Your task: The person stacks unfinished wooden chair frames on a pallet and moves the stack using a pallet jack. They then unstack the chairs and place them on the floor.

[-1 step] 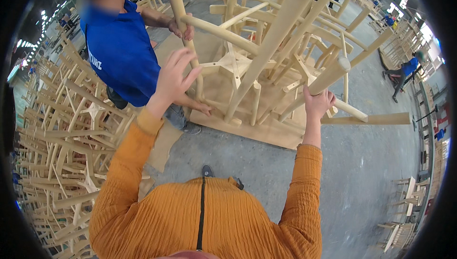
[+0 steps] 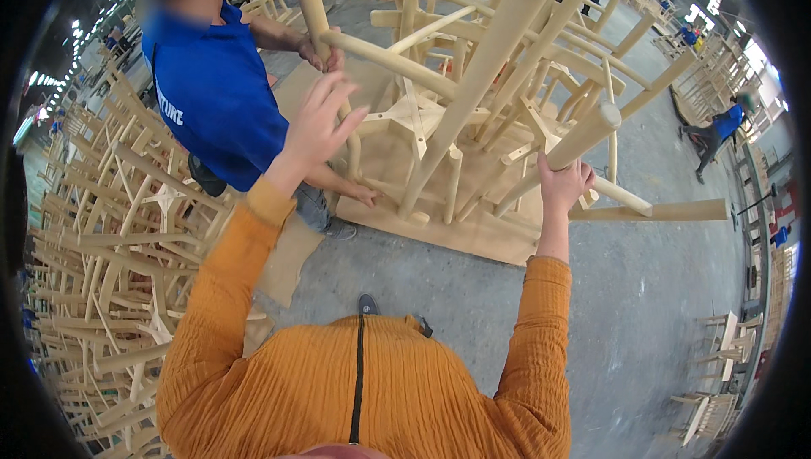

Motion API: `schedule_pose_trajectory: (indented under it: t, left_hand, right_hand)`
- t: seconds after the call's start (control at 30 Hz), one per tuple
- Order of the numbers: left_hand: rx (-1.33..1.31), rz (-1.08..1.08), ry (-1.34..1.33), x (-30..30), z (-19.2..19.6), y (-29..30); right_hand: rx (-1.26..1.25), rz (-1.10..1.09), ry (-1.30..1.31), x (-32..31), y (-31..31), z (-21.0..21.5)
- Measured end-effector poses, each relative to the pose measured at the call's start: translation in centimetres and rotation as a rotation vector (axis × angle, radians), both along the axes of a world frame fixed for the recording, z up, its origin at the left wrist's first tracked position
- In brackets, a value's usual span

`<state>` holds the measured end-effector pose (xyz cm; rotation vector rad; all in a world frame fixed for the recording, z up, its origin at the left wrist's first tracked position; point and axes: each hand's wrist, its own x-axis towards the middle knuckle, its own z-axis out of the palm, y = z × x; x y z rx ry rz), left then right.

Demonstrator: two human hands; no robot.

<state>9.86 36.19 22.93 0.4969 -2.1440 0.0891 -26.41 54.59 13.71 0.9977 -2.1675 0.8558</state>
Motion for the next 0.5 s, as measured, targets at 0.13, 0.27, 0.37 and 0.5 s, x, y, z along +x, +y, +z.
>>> schedule_pose_trajectory:
  t: [0.13,0.27,0.37,0.5]
  left_hand:
    - [-0.328,0.001,-0.181,-5.7,1.2,-5.6]
    - [-0.143,-0.149,-0.485,-8.0,0.0,-9.6]
    - [0.007,-0.264,-0.564,-9.7,0.1,-10.1]
    - [-0.046,-0.188,-0.637,-9.0,-0.5,-10.1]
  right_hand:
    - [0.003,-0.018,-0.004,-0.2,0.3,0.0]
    - [-0.030,0.007,0.007,0.1,-0.2,-0.1]
    - [-0.023,-0.029,0.033,-0.7,0.6,-0.4]
    - [0.024,-0.019,-0.010,0.1,0.1,0.0]
